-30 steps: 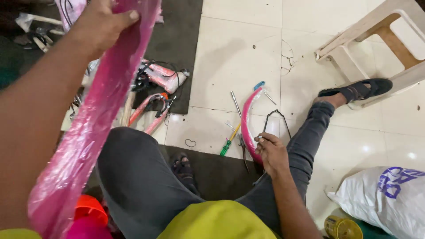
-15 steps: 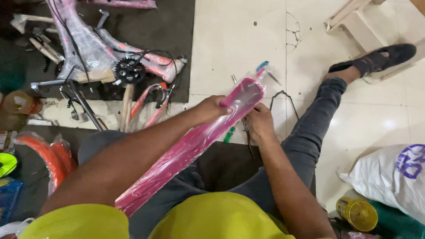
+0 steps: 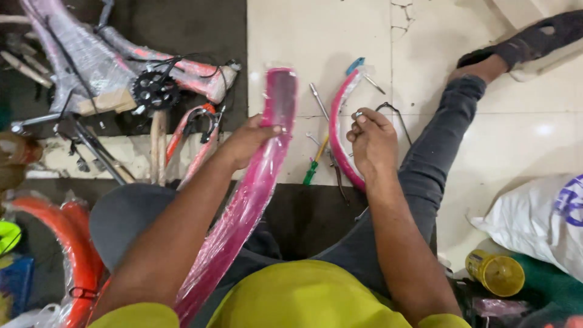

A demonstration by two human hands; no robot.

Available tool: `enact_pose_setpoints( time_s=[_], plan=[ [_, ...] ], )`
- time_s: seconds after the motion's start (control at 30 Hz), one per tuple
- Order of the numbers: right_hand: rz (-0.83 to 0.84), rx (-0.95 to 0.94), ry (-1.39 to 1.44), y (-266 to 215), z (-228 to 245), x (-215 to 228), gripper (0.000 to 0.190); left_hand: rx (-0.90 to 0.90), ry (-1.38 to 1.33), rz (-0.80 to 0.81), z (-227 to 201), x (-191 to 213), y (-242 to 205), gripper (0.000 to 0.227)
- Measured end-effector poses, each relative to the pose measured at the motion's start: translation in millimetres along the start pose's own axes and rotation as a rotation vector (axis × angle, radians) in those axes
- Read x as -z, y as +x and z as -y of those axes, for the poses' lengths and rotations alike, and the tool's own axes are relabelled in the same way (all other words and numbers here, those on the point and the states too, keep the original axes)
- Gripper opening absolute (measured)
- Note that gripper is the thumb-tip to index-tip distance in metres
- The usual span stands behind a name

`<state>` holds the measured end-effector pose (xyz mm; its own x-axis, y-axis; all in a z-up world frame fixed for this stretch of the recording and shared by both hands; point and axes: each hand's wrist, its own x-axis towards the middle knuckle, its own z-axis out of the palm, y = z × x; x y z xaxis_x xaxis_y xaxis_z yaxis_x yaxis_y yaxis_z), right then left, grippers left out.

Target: The person sits on the floor and attaches black wire stays to plastic bicycle fenders. They thread the wire through holes in an orange fender, bend and secure it, then repeat the same fitting on a pink fender, using a screwdriver to help seat the wires.

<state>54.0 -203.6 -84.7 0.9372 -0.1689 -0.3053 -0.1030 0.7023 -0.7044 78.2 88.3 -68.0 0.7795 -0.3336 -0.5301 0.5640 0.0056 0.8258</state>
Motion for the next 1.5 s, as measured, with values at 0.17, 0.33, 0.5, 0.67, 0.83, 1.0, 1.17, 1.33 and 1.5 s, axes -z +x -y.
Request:
enact_pose_setpoints(
  time_s=[0.17,0.33,0.5,0.67,0.83,1.0,1.17,1.33,1.5],
  plan=[
    [-0.070,0.524,-0.427,-19,66,-34,0.016,-0.131,-0.383,0.106,-2,4,-31,0.020],
    [0.194,0.505,-0.292,-57,86,-86,0.018,-0.300,-0.798,0.515,-26,-59,-88,0.019],
    [0.365,0.220,-0.124,-93,64,-107,0.018,-0.370,-0.801,0.674,-44,-72,-121,0.021],
    [0.445,0.086,-0.082,-118,63,-117,0.016,-0.514,-0.763,0.830,-80,-77,-170,0.022],
    [0.479,0.177,0.091,-122,80,-117,0.013,-0.400,-0.663,0.899,-132,-96,-210,0.036],
    [0.446,0.347,-0.038,-126,116,-127,0.012,-0.363,-0.307,0.991,-193,-121,-200,0.042],
    [0.155,0.217,-0.642,-101,79,-95,0.020,-0.365,-0.298,0.850,-197,-119,-141,0.046],
    [0.436,-0.030,-0.653,-97,17,-72,0.025,-0.263,-0.443,1.010,-164,-84,-70,0.043],
    [0.606,0.048,-0.733,-76,-16,-52,0.022,-0.272,-0.583,1.034,-137,-80,-36,0.042]
  ],
)
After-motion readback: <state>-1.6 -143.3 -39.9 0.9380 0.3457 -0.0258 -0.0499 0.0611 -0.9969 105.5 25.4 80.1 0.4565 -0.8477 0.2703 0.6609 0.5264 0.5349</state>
